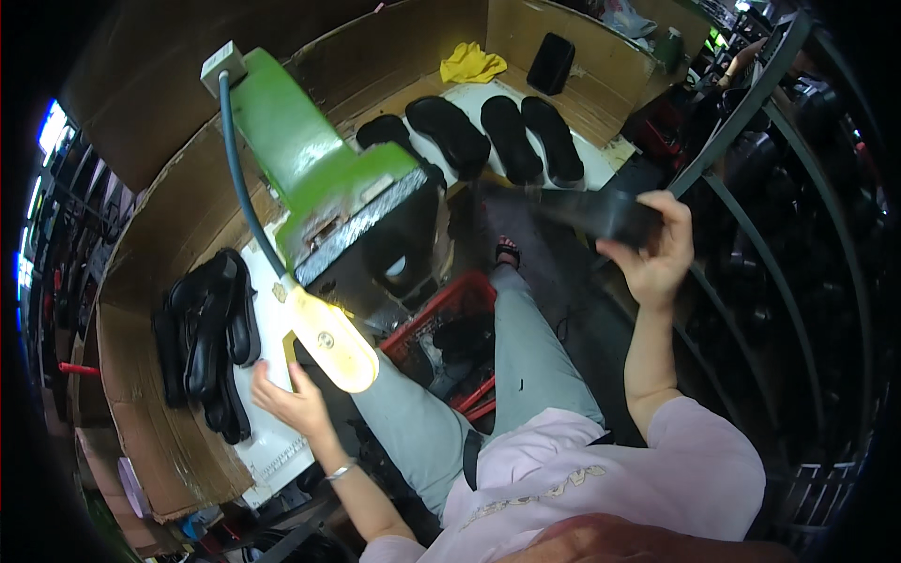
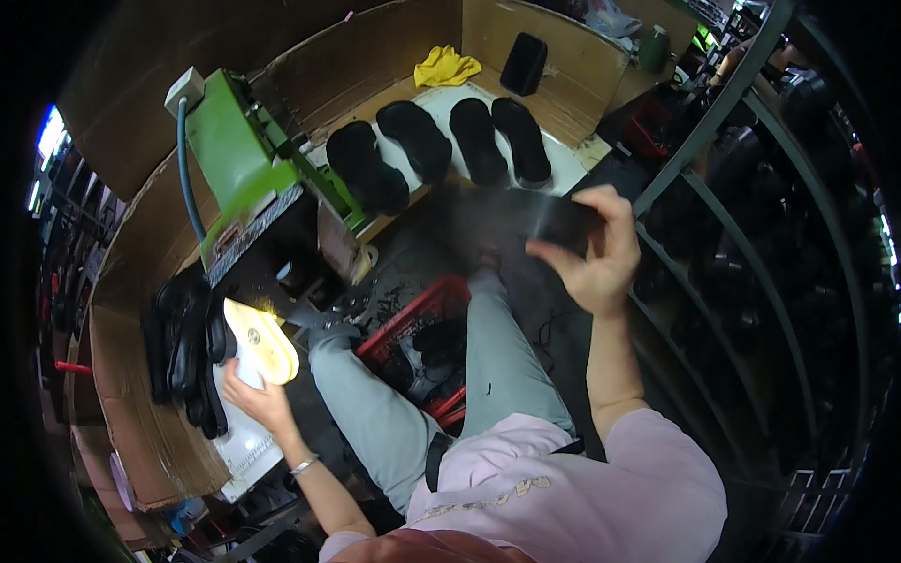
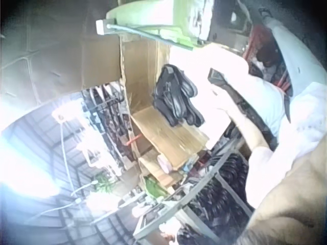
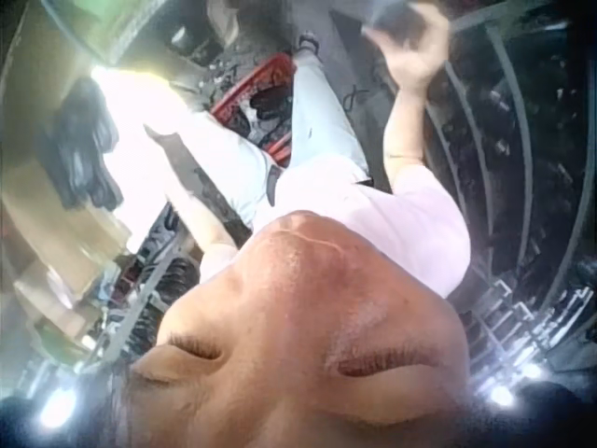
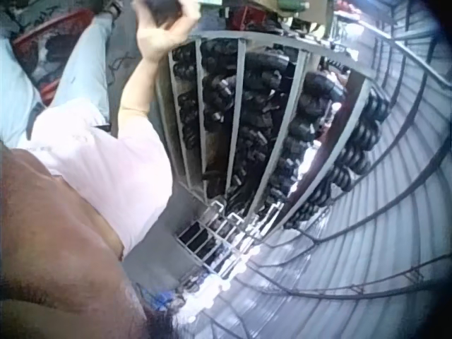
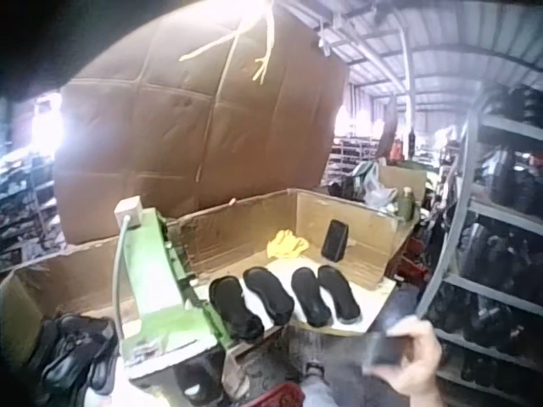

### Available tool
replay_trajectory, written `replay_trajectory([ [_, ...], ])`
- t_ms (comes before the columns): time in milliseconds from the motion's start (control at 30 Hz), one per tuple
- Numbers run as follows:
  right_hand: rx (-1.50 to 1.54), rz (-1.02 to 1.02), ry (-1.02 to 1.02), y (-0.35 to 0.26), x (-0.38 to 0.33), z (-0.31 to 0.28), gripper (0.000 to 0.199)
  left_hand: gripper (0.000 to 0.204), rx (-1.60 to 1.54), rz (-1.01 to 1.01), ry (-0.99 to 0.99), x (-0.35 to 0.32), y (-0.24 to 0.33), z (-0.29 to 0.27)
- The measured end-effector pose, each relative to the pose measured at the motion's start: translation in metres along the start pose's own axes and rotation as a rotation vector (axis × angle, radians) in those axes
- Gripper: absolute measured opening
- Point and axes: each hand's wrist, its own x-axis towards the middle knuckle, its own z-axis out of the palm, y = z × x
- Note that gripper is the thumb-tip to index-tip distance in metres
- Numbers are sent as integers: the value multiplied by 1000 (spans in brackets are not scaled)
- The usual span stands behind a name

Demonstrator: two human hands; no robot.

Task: The person repeatedly presses the sole of a black shoe against a rotating grinding wheel on a green machine to smooth or shape it. They handle several shoes one at a time, rotating each to grind different areas of the sole before placing them on a nearby surface.

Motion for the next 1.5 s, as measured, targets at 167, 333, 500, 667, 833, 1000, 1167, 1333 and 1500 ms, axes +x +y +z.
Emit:
replay_trajectory([
  [167,-399,-40,7,159,34,37,43,67,218,-119,-307,37,-81,55],
  [333,-571,24,-404,228,6,42,55,85,190,-97,-415,32,-81,38],
  [500,-483,-4,-310,177,-39,58,46,27,60,-44,-236,-7,-82,5],
  [667,-426,170,-545,138,-119,63,38,34,-117,-182,195,-16,-33,-55],
  [833,2,491,-653,93,-172,98,59,56,-623,-352,314,-49,-6,-144],
  [1000,631,638,-720,44,-181,135,120,52,-1069,-247,-116,-33,79,-131],
  [1167,511,1137,-958,53,-221,103,40,50,-1423,-603,-566,-59,132,-47],
  [1333,762,1294,-618,52,-247,83,44,46,-1601,-619,-760,-53,181,-2],
  [1500,938,1404,-627,44,-262,86,60,36,-1470,-459,-601,-40,190,15],
])
